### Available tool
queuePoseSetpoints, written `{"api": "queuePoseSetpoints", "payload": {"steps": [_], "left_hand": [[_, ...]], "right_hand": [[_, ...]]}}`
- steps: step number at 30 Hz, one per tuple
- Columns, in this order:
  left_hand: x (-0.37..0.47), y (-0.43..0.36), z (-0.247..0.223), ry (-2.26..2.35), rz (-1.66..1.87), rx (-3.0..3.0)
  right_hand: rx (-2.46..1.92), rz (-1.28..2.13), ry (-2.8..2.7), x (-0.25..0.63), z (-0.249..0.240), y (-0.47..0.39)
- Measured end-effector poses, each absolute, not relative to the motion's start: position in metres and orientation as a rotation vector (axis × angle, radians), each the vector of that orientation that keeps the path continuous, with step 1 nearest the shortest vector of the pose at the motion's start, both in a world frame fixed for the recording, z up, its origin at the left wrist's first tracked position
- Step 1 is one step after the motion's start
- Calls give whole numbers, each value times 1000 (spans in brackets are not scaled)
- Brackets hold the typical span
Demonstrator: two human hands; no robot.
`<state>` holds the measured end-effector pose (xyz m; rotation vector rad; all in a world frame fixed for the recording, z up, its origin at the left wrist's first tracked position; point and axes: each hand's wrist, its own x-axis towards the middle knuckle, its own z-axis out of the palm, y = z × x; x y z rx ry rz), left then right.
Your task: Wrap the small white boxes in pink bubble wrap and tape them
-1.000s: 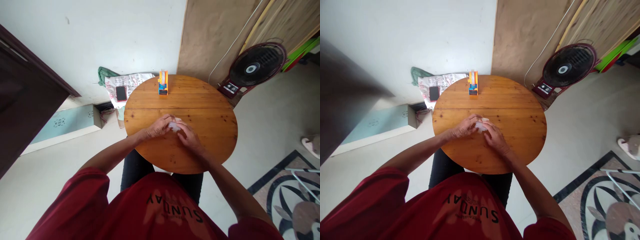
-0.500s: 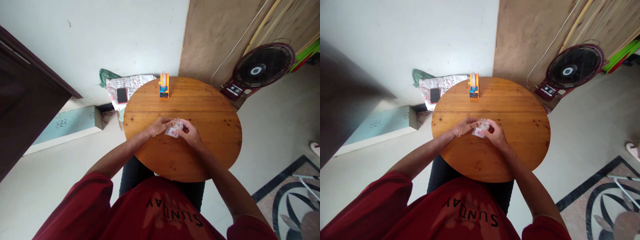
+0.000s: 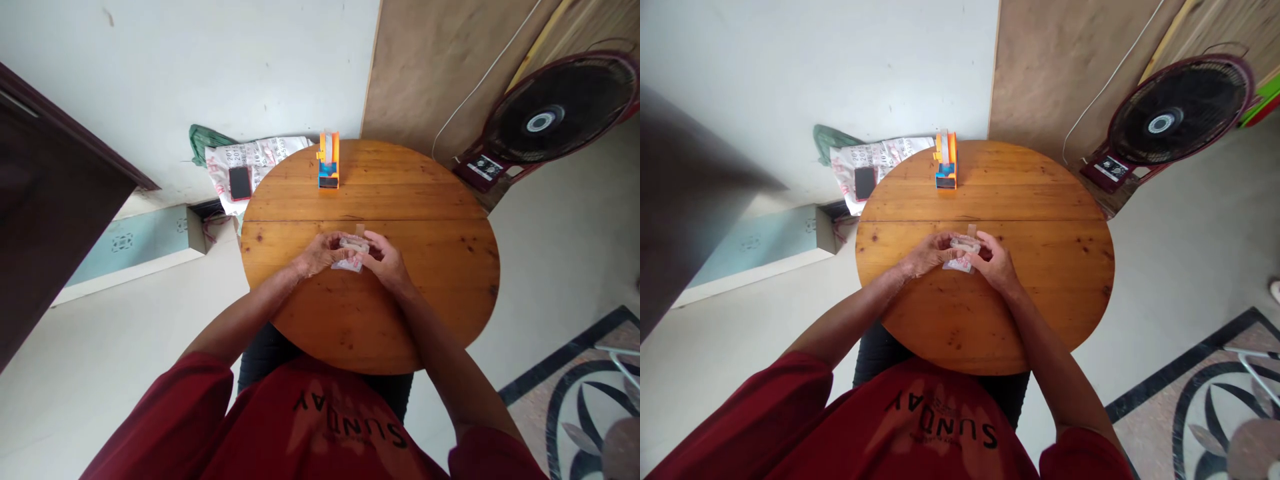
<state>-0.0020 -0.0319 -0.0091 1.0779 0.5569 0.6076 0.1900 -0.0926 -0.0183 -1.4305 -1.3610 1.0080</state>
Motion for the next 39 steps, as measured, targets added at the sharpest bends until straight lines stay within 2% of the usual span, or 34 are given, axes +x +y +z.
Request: {"api": "queuePoseSetpoints", "payload": {"steps": [14,25,39], "left_hand": [[0,-32,-19,543,643,994],[1,-34,-19,543,662,1020],[-3,-29,-23,553,646,1117]], "right_hand": [[-1430,1115,-1313,208,3,-63],[-1461,873,-1360,189,19,-46],[-1405,763,-1511,179,18,-81]]}}
